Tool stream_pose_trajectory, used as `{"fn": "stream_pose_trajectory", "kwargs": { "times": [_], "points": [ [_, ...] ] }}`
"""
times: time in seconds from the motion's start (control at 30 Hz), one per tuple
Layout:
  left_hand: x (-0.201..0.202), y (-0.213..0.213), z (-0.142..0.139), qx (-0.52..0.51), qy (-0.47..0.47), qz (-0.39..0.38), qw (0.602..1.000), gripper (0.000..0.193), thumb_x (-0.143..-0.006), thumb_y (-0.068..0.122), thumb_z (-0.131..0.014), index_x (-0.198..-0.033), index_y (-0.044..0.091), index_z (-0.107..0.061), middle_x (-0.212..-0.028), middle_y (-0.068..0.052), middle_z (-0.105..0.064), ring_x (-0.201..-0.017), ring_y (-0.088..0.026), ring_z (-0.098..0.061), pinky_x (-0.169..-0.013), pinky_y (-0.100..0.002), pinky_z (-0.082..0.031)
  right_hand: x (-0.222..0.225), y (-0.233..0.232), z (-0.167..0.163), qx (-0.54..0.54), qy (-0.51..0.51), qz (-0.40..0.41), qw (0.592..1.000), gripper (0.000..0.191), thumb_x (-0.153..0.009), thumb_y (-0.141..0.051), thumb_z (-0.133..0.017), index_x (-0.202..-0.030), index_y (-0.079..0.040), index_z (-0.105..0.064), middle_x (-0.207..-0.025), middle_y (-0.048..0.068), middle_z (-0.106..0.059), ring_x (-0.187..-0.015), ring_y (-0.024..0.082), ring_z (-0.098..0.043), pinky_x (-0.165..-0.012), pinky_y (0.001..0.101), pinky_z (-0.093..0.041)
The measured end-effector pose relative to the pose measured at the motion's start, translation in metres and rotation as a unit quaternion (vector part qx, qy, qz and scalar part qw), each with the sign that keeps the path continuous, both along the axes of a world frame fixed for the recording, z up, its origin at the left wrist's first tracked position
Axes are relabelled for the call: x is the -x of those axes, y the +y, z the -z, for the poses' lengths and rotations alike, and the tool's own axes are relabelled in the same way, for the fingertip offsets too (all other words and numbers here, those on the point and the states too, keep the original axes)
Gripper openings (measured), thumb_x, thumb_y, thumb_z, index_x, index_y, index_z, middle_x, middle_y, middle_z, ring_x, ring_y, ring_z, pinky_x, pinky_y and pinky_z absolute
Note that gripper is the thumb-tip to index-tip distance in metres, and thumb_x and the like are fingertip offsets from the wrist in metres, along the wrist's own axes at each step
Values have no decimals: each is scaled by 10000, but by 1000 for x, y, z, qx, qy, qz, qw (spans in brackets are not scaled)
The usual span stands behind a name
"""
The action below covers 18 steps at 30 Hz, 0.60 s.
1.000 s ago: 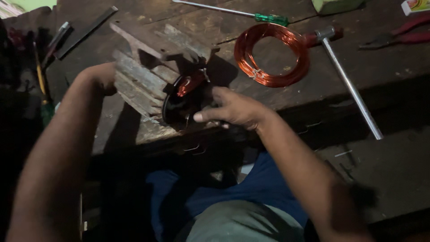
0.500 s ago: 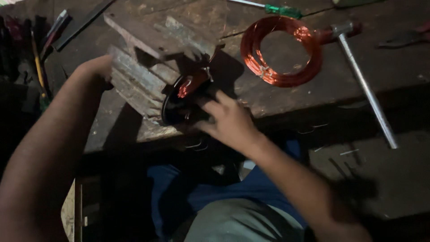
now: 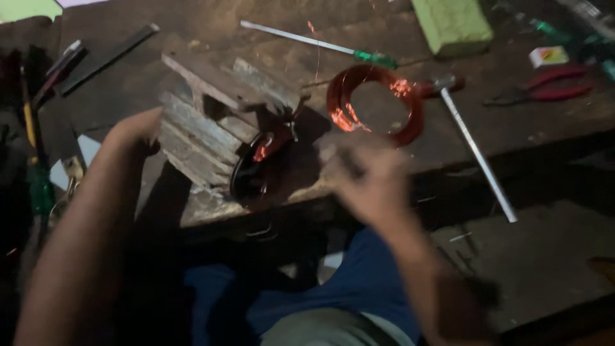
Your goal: The person winds copper wire into slots on a motor stator, using a screwdriver to push the wire down and a hammer to tap it into place. They repeatedly cut insulation from the wire ends and insert it into the stator slots.
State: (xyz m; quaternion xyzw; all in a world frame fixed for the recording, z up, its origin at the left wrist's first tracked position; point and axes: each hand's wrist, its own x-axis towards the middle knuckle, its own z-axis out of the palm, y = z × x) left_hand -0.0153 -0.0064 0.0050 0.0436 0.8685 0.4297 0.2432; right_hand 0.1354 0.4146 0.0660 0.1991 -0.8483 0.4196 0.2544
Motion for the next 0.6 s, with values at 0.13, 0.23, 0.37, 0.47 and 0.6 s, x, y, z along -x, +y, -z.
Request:
{"fn": "stream_pose_trajectory", "kwargs": {
  "times": [0.13,0.23,0.37,0.47,0.6],
  "points": [
    [1,4,3,-51,-14,-40,998,291,-884,111,-664,-1128,-27,-741,-1013,-105,-737,-874,-215,-649,-727,-381,-519,115,63,-19,-134,166,141,967,169,-1095,-150,-675,-1055,14,-679,-959,185,-678,-928,402,-641,-830,509,-487],
    [3,5,2,-20,26,4,999,321,-838,83,-697,-1144,-14,-713,-1019,-100,-730,-893,-204,-643,-741,-381,-532,196,83,-7,-259,28,118,958,262,-961,-264,-747,-1106,-45,-753,-981,212,-704,-940,441,-653,-858,528,-508],
    [2,7,0,-53,69,68,994,338,-823,57,-676,-1152,-7,-719,-1054,-86,-743,-936,-180,-650,-798,-353,-551,223,90,11,-368,-27,104,923,361,-840,-315,-835,-1070,-40,-785,-1030,231,-716,-987,460,-663,-894,524,-520],
    [-5,11,-3,-51,6,-5,999,393,-816,56,-679,-1205,4,-706,-1065,-131,-727,-939,-228,-655,-759,-402,-537,202,96,-3,-314,-12,111,943,367,-863,-338,-846,-1064,-39,-775,-1008,261,-679,-950,453,-653,-850,528,-519],
    [-12,17,-11,-118,-30,-58,991,428,-873,217,-676,-1277,75,-684,-1192,-105,-731,-1055,-221,-696,-893,-361,-560,135,117,-42,-71,116,85,987,276,-1037,-334,-753,-1097,-74,-685,-1098,112,-667,-1074,280,-665,-930,453,-531]
  ]
}}
